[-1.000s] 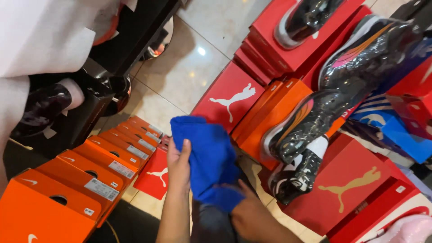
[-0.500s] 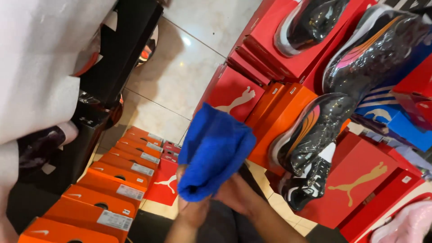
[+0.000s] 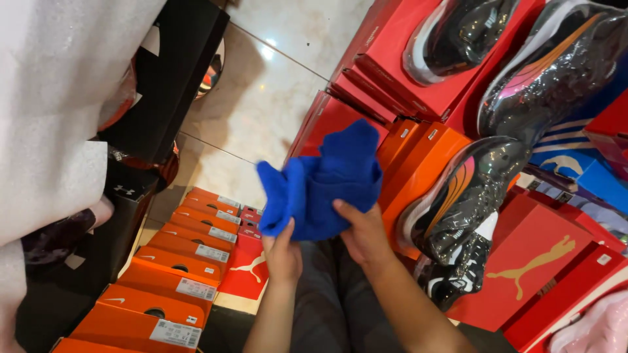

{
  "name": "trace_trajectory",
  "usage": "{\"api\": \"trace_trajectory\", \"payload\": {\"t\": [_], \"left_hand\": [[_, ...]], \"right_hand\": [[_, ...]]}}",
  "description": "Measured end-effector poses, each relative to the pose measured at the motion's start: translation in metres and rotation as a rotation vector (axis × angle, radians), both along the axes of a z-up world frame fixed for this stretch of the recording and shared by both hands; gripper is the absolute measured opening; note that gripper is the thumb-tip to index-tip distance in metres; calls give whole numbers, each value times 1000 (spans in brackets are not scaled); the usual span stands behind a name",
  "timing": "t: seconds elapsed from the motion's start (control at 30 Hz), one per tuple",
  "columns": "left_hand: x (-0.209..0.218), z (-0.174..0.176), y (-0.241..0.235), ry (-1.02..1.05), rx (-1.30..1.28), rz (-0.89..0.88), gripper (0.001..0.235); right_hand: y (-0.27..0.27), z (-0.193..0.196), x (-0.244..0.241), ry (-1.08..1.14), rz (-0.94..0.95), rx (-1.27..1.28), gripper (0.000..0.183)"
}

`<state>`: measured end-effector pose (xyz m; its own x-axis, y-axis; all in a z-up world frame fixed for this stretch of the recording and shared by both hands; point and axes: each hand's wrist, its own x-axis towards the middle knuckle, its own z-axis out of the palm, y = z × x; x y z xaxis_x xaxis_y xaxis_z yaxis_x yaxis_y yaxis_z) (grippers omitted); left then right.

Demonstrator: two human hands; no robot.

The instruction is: Organize shoe boxes in a warehouse by moving, opening, and wiping them with a cloth.

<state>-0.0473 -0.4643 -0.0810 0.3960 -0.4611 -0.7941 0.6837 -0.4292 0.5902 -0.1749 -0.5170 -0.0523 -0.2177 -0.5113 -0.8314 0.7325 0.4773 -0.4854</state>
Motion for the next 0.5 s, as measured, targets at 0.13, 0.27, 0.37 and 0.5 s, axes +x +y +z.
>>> {"api": "trace_trajectory", "payload": {"t": [0.13,0.27,0.37,0.5], "left_hand": [[-13,-32,-18,155,47,161,22],[-19,-155,12,-367,208,-206,76],[-30,-218,52,-845,305,-361,86],[-41,-177,24,-771,443,-243,90]], "right_hand": [[7,-19,-10,164,-81,71,42],[18,-32,-17,395,4,16,49],[23,-33,-22,470,36,8,48],[31,-29,-32,565,90,22,48]]}}
